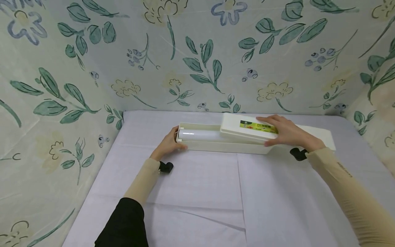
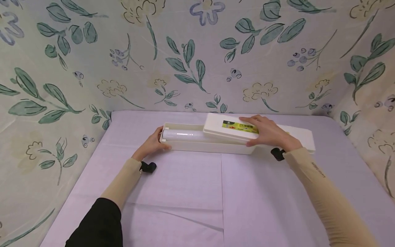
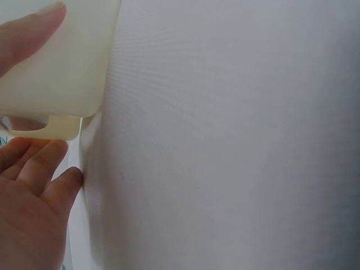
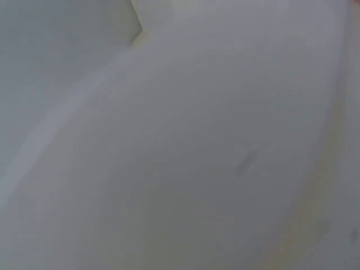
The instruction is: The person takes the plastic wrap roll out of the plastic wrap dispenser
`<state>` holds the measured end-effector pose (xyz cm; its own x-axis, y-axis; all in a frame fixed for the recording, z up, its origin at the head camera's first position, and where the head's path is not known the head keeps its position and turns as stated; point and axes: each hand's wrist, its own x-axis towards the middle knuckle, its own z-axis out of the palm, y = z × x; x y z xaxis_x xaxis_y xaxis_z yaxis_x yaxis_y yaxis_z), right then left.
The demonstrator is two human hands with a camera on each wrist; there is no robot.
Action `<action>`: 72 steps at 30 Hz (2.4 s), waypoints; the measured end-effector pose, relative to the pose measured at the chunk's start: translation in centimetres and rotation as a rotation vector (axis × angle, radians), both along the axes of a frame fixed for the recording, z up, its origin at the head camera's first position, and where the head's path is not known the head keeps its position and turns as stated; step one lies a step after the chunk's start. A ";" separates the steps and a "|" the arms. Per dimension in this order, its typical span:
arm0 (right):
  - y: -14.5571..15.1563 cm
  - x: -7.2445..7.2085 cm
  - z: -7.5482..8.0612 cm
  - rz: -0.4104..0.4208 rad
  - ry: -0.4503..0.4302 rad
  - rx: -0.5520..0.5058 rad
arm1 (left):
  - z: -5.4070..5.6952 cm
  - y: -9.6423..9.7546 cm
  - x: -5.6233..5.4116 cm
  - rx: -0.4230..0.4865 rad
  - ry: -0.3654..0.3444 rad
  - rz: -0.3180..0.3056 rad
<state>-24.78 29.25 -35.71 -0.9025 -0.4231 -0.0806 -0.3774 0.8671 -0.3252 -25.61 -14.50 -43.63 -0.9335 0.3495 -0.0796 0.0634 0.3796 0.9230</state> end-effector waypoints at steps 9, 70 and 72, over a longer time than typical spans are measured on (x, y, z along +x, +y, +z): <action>0.7 0.3 -0.1 -0.015 -0.012 0.002 | -2.2 -0.2 -1.1 -0.017 0.015 0.026; 5.7 2.2 -0.2 -0.061 0.008 0.023 | 1.2 0.2 0.6 -0.010 -0.034 -0.002; 5.9 2.3 -0.3 -0.068 0.011 0.025 | 1.4 0.3 0.8 -0.010 -0.036 -0.001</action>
